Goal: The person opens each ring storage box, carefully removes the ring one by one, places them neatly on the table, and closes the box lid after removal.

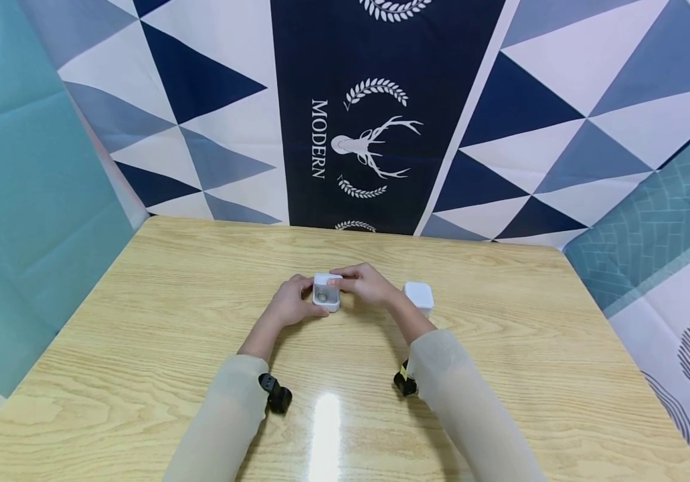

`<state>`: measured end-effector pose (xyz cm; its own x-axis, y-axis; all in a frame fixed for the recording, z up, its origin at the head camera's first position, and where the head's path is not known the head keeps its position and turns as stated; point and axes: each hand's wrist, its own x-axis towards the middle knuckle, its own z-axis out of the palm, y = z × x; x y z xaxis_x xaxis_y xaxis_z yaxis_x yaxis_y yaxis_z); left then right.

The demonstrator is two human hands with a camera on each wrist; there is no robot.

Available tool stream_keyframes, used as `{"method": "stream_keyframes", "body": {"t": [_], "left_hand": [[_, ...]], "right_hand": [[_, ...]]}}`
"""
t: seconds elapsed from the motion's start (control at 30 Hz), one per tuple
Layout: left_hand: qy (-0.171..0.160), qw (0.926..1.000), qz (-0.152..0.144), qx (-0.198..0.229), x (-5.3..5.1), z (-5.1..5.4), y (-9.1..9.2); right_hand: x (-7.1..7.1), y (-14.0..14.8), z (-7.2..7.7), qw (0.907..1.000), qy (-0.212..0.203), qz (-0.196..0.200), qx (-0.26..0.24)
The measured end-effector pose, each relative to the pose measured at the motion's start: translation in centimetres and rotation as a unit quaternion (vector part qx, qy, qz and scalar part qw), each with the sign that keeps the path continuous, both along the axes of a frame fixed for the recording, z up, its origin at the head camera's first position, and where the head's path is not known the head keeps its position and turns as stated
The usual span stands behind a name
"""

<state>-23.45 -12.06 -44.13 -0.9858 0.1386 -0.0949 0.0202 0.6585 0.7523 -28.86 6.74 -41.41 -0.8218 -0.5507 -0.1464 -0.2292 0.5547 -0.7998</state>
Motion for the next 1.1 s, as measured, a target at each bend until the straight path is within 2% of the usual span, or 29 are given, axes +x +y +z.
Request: {"method": "stream_keyframes", "body": {"t": [1.1], "left_hand": [[0.0, 1.0, 0.002, 0.007, -0.12, -0.17, 0.02]], "right_hand": [[-0.14, 0.08, -0.25, 0.9999, -0.007, -0.004, -0.013]]}}
